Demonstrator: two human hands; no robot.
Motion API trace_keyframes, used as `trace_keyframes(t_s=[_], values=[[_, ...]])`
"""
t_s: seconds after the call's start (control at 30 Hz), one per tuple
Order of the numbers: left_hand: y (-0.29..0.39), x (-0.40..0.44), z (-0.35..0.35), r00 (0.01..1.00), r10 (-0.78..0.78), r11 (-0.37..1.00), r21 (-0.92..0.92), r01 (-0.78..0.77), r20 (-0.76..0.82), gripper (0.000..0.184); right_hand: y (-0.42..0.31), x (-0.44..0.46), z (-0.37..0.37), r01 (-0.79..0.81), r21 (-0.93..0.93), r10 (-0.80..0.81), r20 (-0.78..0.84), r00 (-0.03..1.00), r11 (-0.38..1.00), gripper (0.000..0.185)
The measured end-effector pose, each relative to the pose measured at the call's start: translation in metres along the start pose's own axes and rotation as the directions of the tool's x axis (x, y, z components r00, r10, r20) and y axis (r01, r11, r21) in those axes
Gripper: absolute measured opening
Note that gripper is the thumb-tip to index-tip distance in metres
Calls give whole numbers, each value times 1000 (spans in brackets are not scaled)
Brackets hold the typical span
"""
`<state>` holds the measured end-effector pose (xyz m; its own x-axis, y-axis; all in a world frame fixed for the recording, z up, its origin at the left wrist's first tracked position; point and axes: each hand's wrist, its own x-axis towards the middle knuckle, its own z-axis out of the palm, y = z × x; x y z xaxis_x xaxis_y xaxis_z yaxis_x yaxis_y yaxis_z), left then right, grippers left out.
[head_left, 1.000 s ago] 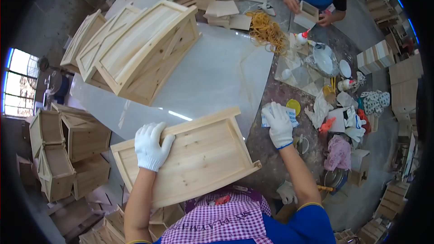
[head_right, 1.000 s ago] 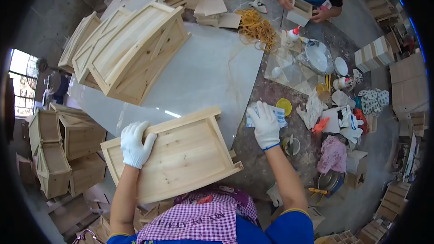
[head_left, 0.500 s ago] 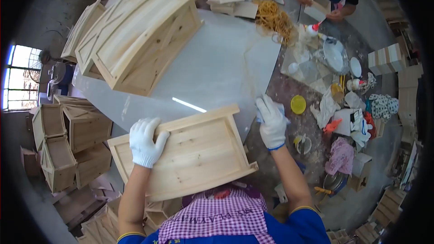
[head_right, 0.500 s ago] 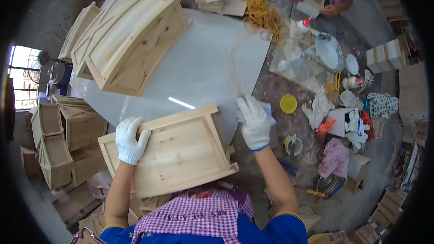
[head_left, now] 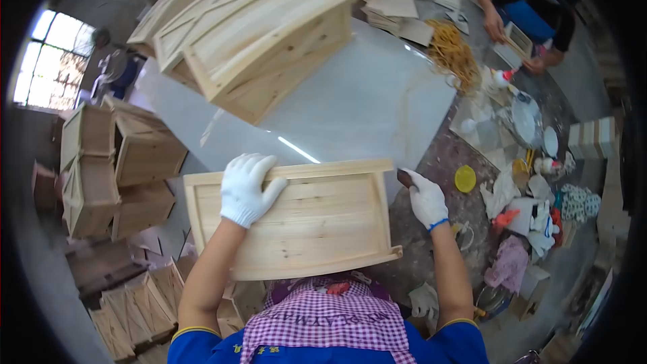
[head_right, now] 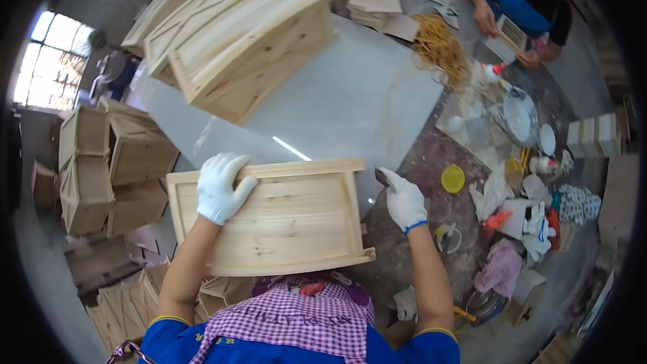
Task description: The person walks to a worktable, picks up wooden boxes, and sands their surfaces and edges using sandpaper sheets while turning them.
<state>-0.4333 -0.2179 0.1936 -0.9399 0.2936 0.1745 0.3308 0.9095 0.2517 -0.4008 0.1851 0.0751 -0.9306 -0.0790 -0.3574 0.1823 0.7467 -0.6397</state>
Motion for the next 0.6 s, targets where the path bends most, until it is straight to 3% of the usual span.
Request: trace_keyframes(t_s=[0.07,0.13,0.2,0.3,0.37,0.4,0.43,0.47,0.5,0.53,0.57,0.6], values=[[-3,7,-3,999,-11,1000,-19,11,-34,44,-24,5,0,75,426,-4,-164,986,902,36],[-5,5,-10,985,111,994,-2,-113,-130,54,-51,-2,-8,97,487,-34,-137,990,868,37],[-13,-5,-36,980,55,994,103,-36,-191,57,-73,-13,-11,64,611,-5,-97,995,789,39],[-31,-39,-64,952,-48,961,247,127,-303,64,-73,-26,-6,-7,539,43,-54,998,842,40],[-58,-77,-69,867,-266,844,333,421,-421,62,-76,-32,0,-34,495,61,-39,997,868,41],[-63,-92,-65,860,-268,840,331,429,-435,62,-79,-32,7,14,521,61,-126,990,853,40],[-69,-108,-61,726,-631,742,61,668,-272,60,-83,-33,15,65,544,62,-211,976,837,40],[-76,-122,-58,504,-864,499,-155,853,-8,58,-88,-36,20,118,563,65,-294,953,818,39],[-85,-133,-55,499,-866,495,-167,852,-20,58,-91,-41,21,135,557,47,-300,953,819,39],[-96,-143,-53,502,-843,343,-528,777,192,55,-90,-46,20,121,526,49,-298,953,842,40],[-101,-148,-58,564,-737,81,-781,619,371,51,-91,-49,17,108,495,53,-300,952,862,41],[-103,-155,-62,575,-734,88,-790,606,360,51,-93,-50,17,92,466,63,-306,950,880,42]])
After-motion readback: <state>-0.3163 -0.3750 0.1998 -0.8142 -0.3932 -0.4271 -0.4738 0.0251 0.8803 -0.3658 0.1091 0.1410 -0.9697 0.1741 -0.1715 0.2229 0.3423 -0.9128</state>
